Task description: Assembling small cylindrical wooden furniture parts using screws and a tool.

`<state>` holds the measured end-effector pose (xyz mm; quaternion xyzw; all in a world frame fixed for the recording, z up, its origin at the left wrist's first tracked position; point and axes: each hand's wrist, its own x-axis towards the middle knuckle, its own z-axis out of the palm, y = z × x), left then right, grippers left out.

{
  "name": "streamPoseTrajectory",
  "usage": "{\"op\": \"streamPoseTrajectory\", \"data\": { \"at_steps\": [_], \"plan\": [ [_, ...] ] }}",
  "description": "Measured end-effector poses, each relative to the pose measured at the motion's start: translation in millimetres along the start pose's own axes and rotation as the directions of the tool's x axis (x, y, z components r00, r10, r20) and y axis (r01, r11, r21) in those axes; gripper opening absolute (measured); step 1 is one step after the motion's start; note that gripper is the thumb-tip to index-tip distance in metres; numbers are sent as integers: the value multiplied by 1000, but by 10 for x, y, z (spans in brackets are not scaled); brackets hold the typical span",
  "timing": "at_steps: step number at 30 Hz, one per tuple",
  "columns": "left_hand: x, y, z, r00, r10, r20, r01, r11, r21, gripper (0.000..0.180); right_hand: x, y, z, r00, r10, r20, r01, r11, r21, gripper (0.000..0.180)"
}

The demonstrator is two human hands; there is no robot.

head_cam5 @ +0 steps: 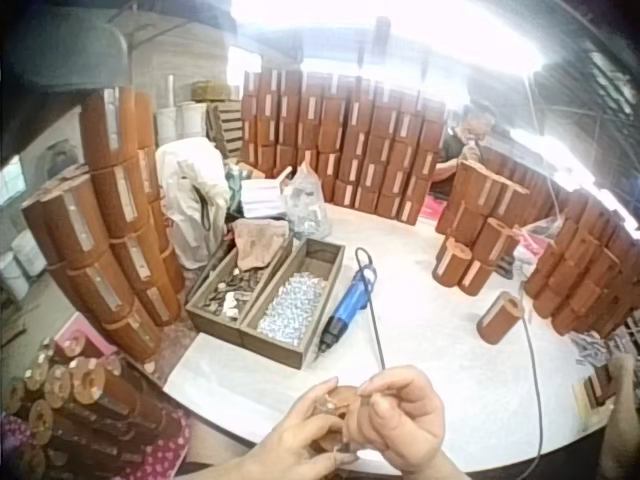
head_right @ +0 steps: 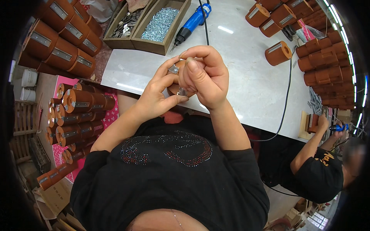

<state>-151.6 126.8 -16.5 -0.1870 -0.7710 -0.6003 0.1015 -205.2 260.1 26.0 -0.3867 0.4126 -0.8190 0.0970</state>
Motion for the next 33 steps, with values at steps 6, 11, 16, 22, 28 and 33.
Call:
{"op": "streamPoseTrajectory", "data": {
  "at_steps": [6,11,16,22,28,33],
  "plan": [
    [-11,4,-18,998,37,55,-39,998,42,29,23,-35,-27,1000,-12,-26,13,1000,28,15],
    [-21,6,4,998,27,60,-25,999,-23,24,-9,19,-5,1000,-14,-28,15,1000,27,15],
    [-28,6,11,997,-1,78,3,1000,-22,27,-14,-11,3,1000,3,1,-3,1000,14,15],
    [4,85,24,998,-63,-20,59,985,-161,22,35,-78,-20,972,168,165,-175,984,28,14],
    [-49,5,43,971,-115,-211,84,985,-152,15,121,-69,72,940,326,104,-300,932,-205,16],
    [21,-84,289,961,-50,-272,-36,952,-304,15,-25,-296,102,963,190,-193,-271,705,-656,15]
  ]
}}
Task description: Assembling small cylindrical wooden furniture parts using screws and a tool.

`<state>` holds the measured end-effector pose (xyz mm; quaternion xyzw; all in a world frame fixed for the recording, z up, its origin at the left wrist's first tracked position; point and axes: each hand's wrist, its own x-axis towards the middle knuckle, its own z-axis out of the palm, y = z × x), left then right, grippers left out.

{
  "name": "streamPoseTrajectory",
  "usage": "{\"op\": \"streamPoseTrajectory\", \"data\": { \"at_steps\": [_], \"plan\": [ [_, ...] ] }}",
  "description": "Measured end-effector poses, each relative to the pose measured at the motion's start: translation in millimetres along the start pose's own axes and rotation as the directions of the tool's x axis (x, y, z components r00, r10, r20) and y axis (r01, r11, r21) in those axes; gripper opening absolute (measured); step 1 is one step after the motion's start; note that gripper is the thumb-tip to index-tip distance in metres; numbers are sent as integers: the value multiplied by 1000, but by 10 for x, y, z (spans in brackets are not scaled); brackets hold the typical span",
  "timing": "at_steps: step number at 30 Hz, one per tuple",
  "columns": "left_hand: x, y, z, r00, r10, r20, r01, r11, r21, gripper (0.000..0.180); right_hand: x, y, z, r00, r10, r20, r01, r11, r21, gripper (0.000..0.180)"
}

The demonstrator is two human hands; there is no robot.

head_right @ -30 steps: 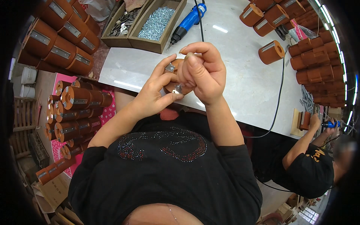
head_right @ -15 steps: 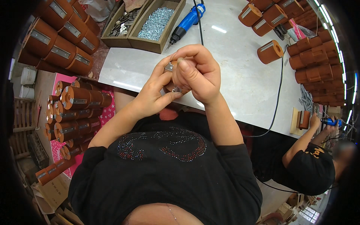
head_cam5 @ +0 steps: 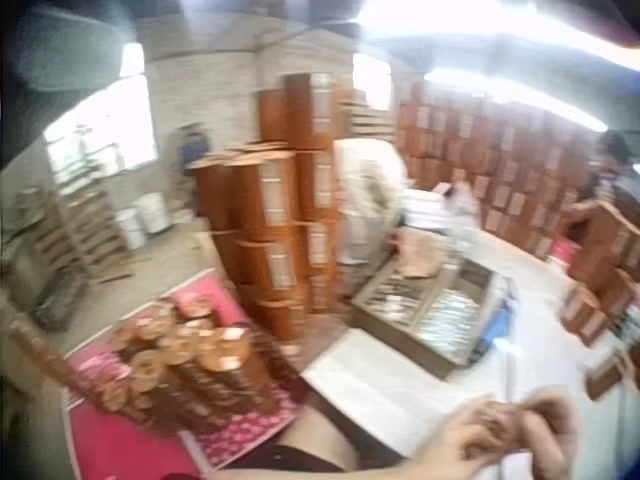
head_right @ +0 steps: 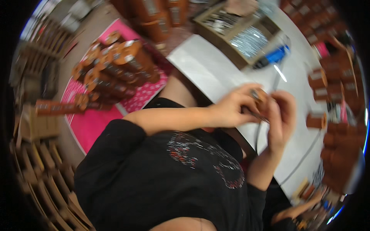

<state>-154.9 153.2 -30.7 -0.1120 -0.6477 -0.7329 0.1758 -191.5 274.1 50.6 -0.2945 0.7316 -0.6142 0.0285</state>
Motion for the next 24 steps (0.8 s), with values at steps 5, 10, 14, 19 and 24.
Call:
{"op": "streamPoseTrajectory", "data": {
  "at_steps": [5,10,14,19,24],
  "plan": [
    [-84,83,-71,1000,-11,-25,13,998,57,16,-44,7,359,974,-96,-204,98,995,3,11],
    [-37,15,-44,992,120,31,-124,967,221,16,-27,44,386,959,-107,-262,174,954,245,13],
    [14,110,-161,993,101,63,-118,918,379,38,106,190,411,942,-71,-327,155,959,238,10],
    [61,126,-204,998,19,57,-38,934,355,31,188,156,409,965,-122,-231,170,964,204,19],
    [87,104,-163,994,29,103,-66,926,373,30,218,182,246,995,-97,0,78,807,586,13]
  ]
}}
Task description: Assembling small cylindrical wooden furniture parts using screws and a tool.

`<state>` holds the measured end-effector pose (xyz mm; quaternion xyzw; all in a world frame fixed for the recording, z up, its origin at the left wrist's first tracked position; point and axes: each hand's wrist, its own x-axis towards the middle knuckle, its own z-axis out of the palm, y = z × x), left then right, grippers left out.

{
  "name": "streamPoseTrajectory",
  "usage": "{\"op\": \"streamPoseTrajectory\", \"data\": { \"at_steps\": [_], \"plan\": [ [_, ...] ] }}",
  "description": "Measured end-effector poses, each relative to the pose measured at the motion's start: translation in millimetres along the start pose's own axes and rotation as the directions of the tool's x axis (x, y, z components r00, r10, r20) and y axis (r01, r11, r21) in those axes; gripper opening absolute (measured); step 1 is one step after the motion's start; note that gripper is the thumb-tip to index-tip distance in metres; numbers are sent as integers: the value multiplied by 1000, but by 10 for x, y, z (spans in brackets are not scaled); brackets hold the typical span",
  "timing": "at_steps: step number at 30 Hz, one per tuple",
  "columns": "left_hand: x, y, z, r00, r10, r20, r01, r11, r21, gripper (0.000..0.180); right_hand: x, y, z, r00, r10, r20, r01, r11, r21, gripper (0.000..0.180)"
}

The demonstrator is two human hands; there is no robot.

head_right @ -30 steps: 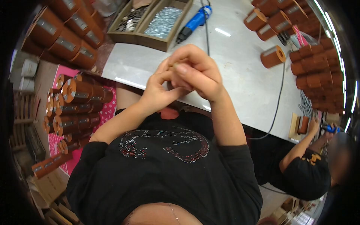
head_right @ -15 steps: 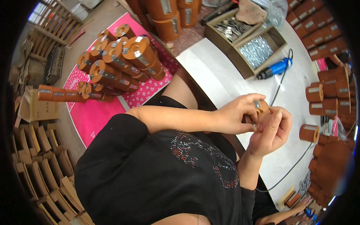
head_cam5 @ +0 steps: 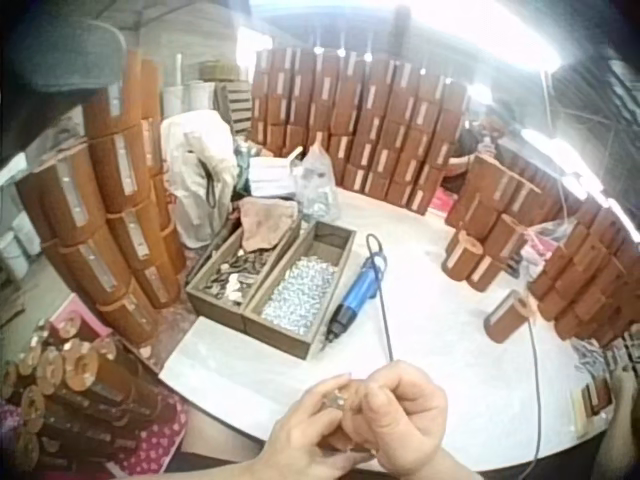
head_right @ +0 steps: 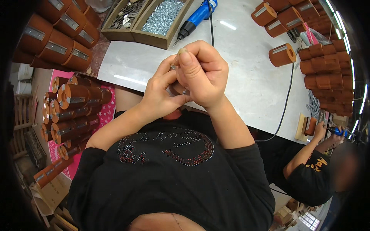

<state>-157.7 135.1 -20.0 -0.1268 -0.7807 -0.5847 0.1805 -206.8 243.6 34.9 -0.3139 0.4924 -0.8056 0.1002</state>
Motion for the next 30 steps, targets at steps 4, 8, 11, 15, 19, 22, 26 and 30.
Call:
{"op": "streamPoseTrajectory", "data": {
  "at_steps": [4,8,11,15,19,22,26,30],
  "plan": [
    [-13,5,38,1000,18,-3,-18,1000,20,27,-54,-32,-3,1000,30,5,-30,999,22,13],
    [-13,-128,60,989,144,-26,-143,989,34,25,-84,-74,144,974,-146,170,215,824,-523,9],
    [28,25,-149,989,-52,140,65,994,-91,23,-128,-257,164,956,-292,30,276,861,-427,13],
    [168,116,-652,925,59,375,-181,936,302,29,-26,-544,-98,901,-429,-62,421,900,-113,16],
    [125,262,-576,933,40,357,-175,917,357,37,-66,-404,-173,925,-260,-276,245,965,-89,23],
    [3,223,-211,997,48,58,-67,916,395,38,-70,-216,-87,941,-210,-264,212,977,-23,24],
    [-40,119,-58,985,137,-109,-80,906,416,35,-29,-34,-11,962,-155,-226,163,986,20,23],
    [-18,84,-44,978,178,-105,-116,894,432,34,-10,74,-17,968,-163,-189,186,977,109,20]
  ]
}}
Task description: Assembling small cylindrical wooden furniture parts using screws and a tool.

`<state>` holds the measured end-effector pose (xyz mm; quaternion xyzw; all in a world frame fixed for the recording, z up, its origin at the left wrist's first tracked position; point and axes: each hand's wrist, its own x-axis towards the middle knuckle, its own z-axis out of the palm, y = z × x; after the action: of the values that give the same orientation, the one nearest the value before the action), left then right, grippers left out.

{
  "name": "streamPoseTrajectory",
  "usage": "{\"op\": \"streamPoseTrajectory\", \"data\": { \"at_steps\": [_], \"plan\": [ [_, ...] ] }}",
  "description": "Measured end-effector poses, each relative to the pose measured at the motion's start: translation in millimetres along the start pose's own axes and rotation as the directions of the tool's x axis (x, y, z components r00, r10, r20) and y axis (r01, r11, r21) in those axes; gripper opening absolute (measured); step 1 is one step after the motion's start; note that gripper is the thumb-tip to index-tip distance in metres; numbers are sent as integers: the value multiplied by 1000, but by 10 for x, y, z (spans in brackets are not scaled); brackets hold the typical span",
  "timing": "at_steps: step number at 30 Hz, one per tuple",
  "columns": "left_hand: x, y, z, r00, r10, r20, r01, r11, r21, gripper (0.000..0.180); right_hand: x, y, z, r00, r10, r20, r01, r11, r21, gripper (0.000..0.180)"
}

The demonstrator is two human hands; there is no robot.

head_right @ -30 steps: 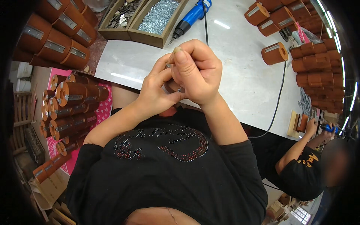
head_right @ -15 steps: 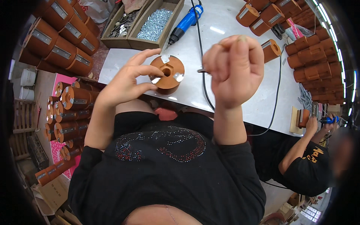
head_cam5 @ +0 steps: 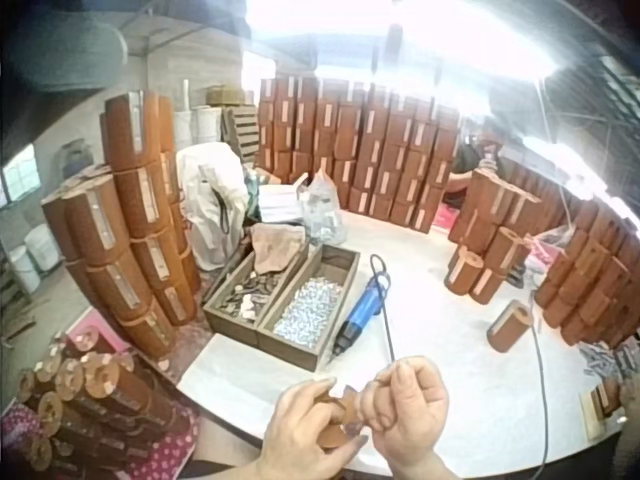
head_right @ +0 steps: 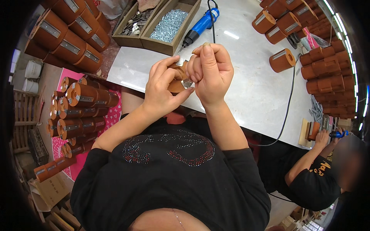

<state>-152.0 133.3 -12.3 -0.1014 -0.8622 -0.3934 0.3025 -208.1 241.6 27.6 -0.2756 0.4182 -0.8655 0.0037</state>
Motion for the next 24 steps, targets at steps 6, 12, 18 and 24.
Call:
{"op": "streamPoseTrajectory", "data": {
  "at_steps": [6,12,18,24],
  "plan": [
    [-5,-37,-25,1000,24,18,-23,998,-53,32,-6,10,-19,997,-7,76,9,999,-34,17],
    [19,-79,-46,996,65,63,-57,991,-121,33,7,-48,-48,978,59,198,-55,998,-28,17],
    [109,-140,-88,975,110,192,-66,972,-225,31,113,-189,-131,819,266,509,-204,963,-175,15],
    [172,-216,-140,944,183,273,-96,948,-304,32,231,-280,11,879,400,260,-156,755,-637,38]
  ]
}}
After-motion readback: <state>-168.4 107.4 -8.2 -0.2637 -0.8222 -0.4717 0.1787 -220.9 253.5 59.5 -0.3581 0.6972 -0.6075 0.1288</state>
